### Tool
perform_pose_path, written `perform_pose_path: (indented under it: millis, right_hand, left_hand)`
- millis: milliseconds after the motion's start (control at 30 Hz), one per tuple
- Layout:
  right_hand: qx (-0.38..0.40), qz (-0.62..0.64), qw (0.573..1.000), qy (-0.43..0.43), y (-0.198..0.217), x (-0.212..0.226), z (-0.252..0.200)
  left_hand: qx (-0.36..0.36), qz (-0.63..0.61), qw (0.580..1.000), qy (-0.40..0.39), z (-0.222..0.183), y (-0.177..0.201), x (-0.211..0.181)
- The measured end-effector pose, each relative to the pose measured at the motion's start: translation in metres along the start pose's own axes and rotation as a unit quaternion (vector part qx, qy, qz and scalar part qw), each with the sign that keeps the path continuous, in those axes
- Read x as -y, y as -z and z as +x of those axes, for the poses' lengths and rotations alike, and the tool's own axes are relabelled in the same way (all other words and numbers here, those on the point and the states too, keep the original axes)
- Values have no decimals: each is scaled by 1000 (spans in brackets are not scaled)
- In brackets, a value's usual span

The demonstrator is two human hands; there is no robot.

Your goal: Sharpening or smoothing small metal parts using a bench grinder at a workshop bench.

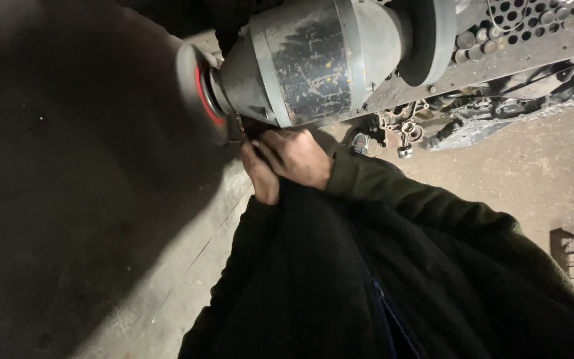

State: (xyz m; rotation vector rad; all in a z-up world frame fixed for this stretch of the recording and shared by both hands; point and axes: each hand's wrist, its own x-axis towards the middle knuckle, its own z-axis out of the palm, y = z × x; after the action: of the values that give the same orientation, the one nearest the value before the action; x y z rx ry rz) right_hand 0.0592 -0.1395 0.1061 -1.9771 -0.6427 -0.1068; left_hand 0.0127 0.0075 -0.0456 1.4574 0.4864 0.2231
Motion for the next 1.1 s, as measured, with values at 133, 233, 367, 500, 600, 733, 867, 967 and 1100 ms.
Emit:
perform_pose_path:
  millis: [133, 233, 367, 500, 600, 733, 867, 967, 1100]
  right_hand:
    - [3, -18, 998, -52, -7, -1, -2]
    - [-13, -4, 999, -49, -6, 1, 0]
    - [-18, 22, 997, -75, -1, 8, 4]
    - [-1, 59, 989, -134, -5, 3, -3]
    - [32, 121, 983, -138, 5, -6, -16]
    - [107, 93, 978, -151, -17, -28, -46]
    - [148, 110, 977, -107, -47, -41, -50]
    - [155, 126, 971, -131, -56, -37, -42]
    - [116, 137, 980, -89, -70, -31, -41]
  left_hand:
    - [1, 22, 1000, 17, 2, 12, 15]
    - [-5, 47, 998, 45, 1, 10, 8]
    - [12, 38, 998, 46, -1, 7, -7]
    - [58, -4, 997, 51, -8, 1, -63]
    - [96, 27, 990, 96, -18, 18, -74]
    - [145, 81, 983, 83, -20, 21, -87]
    - [183, 85, 979, 32, -17, 13, -110]
    - [175, 103, 979, 10, -14, 21, -102]
    - [168, 118, 979, -14, -12, 35, -100]
